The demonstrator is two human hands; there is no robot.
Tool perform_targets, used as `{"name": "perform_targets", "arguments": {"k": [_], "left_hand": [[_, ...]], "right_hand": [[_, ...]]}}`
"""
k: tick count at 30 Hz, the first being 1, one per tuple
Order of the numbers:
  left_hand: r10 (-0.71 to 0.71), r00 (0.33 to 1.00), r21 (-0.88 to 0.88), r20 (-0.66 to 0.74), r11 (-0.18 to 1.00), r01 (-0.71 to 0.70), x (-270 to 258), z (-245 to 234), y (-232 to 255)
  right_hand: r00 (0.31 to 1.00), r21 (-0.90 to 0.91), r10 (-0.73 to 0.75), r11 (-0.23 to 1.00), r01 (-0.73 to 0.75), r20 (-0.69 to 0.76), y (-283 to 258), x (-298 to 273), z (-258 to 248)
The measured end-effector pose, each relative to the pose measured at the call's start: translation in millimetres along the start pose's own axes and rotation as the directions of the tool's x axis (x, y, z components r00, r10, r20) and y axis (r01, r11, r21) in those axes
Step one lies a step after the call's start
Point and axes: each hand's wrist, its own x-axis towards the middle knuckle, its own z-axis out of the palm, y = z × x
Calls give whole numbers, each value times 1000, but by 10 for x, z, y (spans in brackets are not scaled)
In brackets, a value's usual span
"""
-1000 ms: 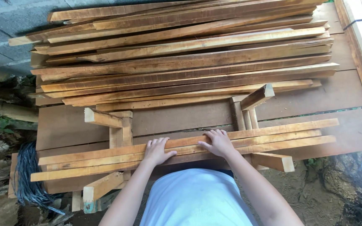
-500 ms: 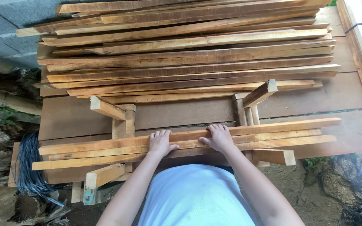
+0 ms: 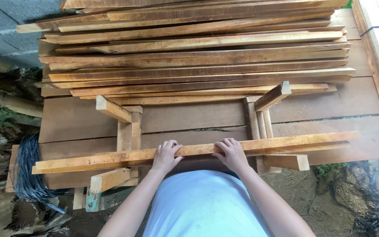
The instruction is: Organizing and bundling wooden planks with wire ties in a workshop.
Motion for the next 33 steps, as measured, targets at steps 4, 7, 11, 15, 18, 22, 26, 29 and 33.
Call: {"name": "perform_targets", "arguments": {"k": [4,7,11,15,18,22,26,29,33], "left_hand": [[33,999,37,-33,999,-32,-205,60,32],[41,998,33,-45,999,-40,-214,61,30],[62,998,24,-17,998,-61,-234,-6,49],[81,996,6,25,997,-81,-302,-239,163],[46,997,14,57,999,-47,-302,-138,164],[14,996,71,84,997,-20,-153,45,129],[22,995,90,93,995,-30,-153,17,137],[27,997,116,69,993,-35,-173,-43,177],[40,997,127,62,991,-47,-181,-29,197]], "right_hand": [[994,-35,-61,998,58,-87,-75,-125,-38],[993,-47,-85,996,81,-85,-9,-110,-11],[989,-74,-129,990,123,-77,-46,-116,-84],[989,-52,-136,990,133,-62,-105,-170,-189],[995,-46,-95,995,94,-21,-137,-178,-238],[993,-15,-48,999,50,113,-104,-69,-284],[981,-63,-68,995,80,181,-74,-44,-224],[982,-93,-57,993,75,178,-94,-68,-229],[989,-171,-58,982,81,134,-93,-173,-90]]}}
